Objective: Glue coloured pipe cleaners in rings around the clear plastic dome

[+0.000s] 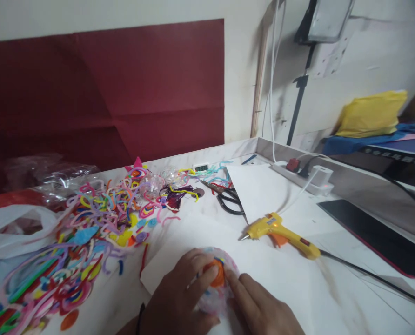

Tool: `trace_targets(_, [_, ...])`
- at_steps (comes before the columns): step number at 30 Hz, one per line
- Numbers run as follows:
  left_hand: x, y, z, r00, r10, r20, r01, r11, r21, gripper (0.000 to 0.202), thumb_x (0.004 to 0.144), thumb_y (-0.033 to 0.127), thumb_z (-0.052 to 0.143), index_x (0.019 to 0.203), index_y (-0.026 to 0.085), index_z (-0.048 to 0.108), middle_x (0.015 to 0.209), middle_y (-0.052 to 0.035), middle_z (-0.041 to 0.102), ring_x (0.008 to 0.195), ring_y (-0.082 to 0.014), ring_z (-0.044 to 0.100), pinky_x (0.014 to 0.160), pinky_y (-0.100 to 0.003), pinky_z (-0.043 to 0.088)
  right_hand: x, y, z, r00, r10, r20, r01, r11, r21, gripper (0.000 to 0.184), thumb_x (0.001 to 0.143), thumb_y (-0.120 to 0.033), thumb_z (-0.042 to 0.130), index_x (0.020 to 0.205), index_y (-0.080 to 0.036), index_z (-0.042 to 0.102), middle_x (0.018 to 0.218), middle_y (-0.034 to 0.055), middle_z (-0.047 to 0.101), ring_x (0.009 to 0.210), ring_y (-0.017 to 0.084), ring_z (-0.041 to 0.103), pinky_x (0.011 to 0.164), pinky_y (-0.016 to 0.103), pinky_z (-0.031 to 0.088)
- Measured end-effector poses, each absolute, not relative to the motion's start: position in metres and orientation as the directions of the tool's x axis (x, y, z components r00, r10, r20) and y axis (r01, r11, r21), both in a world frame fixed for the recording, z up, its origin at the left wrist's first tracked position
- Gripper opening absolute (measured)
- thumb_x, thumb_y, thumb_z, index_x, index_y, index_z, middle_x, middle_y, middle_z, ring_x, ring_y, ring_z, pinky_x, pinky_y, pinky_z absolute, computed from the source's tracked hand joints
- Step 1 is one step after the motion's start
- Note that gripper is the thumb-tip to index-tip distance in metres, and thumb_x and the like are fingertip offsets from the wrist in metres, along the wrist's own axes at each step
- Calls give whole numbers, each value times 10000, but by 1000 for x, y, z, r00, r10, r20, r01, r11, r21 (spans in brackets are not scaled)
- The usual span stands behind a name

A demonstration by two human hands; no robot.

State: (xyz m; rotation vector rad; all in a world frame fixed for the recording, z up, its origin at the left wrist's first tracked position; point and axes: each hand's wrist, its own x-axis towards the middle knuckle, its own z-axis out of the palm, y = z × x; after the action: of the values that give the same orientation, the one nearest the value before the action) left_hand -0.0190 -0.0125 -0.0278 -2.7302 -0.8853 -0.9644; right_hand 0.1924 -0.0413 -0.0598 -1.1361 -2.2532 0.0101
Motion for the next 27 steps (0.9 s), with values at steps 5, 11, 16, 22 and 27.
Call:
trace_targets(5, [-12, -21, -37, 596, 505, 625, 670, -741, -39, 487, 847, 408, 614, 1247, 152, 507, 1202, -134, 641, 1141, -291, 610, 893, -417, 579, 208, -30, -37, -567, 733, 376, 653, 678, -338, 443, 919, -209, 495, 1352, -120, 463, 912, 86, 646, 762, 196, 670, 605, 250, 562])
trace_targets(11, [-14, -20, -18, 684, 454, 571, 628, -764, -146, 411, 960, 431, 484, 1231, 133, 570, 1224, -130, 653, 1176, -263, 589, 980, -411, 526, 212, -30, -30, -576, 741, 345, 643, 671, -369, 443, 902, -159, 490, 1342, -123, 461, 922, 81, 645, 751, 183, 652, 628, 250, 549])
trace_targets(16, [-11, -13, -2, 735, 396, 550, 553, -820, -148, 318, 1027, 200, 351, 1189, 100, 606, 1186, -86, 690, 1244, -180, 548, 1105, -354, 426, 211, -31, -38, -564, 754, 336, 660, 656, -366, 427, 928, -183, 466, 1353, -161, 444, 868, 57, 639, 714, 187, 654, 581, 253, 550])
trace_targets(22, [-7, -10, -4, 739, 355, 573, 529, -832, -168, 298, 1026, 175, 364, 1130, 70, 623, 1123, -94, 718, 1178, -157, 605, 1060, -300, 480, 211, -30, -37, -553, 740, 383, 657, 670, -347, 324, 962, -199, 450, 1283, -160, 471, 852, 52, 637, 719, 186, 663, 569, 234, 544])
trace_targets(27, [-7, -7, -12, 724, 335, 602, 536, -823, -187, 258, 1009, 148, 400, 1113, 88, 628, 1109, -101, 721, 1167, -171, 620, 1020, -307, 521, 209, -33, -44, -533, 718, 448, 659, 684, -312, 208, 973, -170, 415, 1147, -150, 530, 814, 53, 625, 683, 181, 659, 514, 222, 528])
